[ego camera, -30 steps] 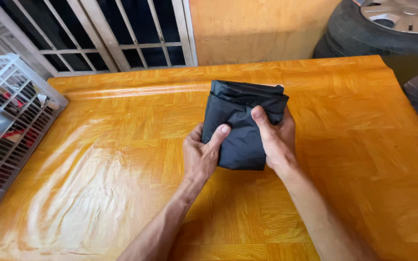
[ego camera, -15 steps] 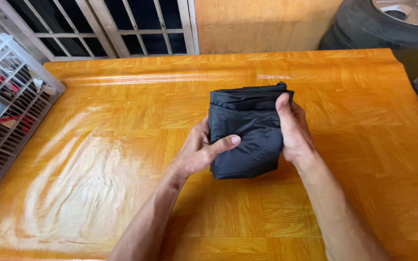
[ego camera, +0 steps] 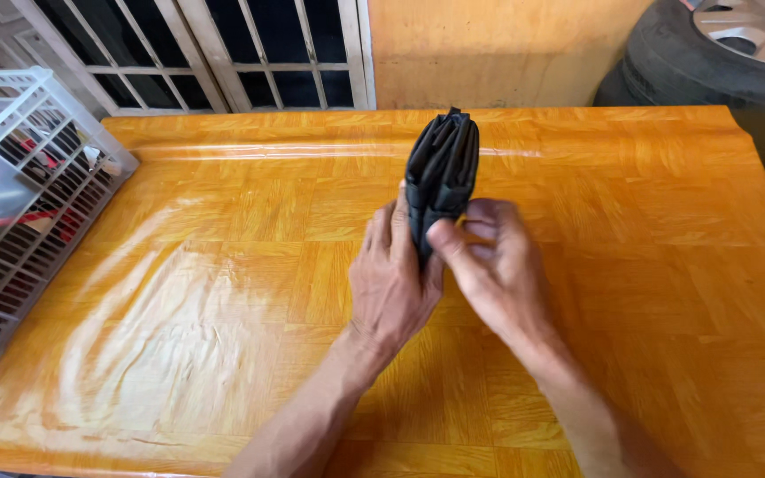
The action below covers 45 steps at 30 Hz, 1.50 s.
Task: The person folds a black soft-goods item on a wooden-topped table and places it into a small red and white pouch.
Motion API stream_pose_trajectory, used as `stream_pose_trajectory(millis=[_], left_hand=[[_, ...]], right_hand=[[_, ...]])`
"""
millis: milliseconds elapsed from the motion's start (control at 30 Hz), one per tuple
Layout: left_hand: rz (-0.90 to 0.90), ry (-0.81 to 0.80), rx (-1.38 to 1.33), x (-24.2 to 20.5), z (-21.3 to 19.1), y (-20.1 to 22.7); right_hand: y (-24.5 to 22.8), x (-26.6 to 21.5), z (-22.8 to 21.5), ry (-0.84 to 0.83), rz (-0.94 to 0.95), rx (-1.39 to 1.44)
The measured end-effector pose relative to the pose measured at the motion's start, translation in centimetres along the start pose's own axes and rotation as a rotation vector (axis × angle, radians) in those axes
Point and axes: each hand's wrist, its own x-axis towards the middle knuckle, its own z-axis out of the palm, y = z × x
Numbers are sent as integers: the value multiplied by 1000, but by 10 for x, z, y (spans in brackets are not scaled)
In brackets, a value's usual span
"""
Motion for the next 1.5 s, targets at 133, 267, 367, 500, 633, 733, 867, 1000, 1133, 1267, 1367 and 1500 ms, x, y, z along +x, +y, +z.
stream_pose_trajectory(millis=[133, 267, 367, 500, 633, 733, 867, 1000, 1133, 1267, 1367, 1500], left_hand=[[163, 60, 180, -13, 20, -3], [297, 122, 324, -15, 21, -2], [366, 83, 282, -10, 14, 2], [359, -5, 26, -5, 9, -5], [212, 35, -177, -1, -6, 9], [-229, 166, -346, -4, 2, 15], [-750, -94, -1035, -16, 24, 18], [-837, 86, -1224, -11, 31, 21], [-1020, 89, -1082, 13, 7, 23], [-1079, 74, -1164, 9, 23, 1], [-1136, 122, -1205, 7, 27, -5], [-1260, 164, -1206, 17, 13, -12]], right_hand=[[-5, -21, 27, -60, -132, 324], [14, -9, 34, 60, 71, 624], [37, 7, 32, 93, 195, 801], [56, 16, 28, 111, 262, 948], [34, 28, 10, 111, 341, 1098], [33, 39, -13, 213, 312, 1237], [5, 31, -24, 242, 256, 1406], [39, 36, -12, 83, 269, 1291], [30, 31, 1, 134, 332, 1286], [15, 26, 6, 165, 249, 1149], [24, 19, 3, 272, 121, 825], [24, 7, -18, 437, -824, -356]])
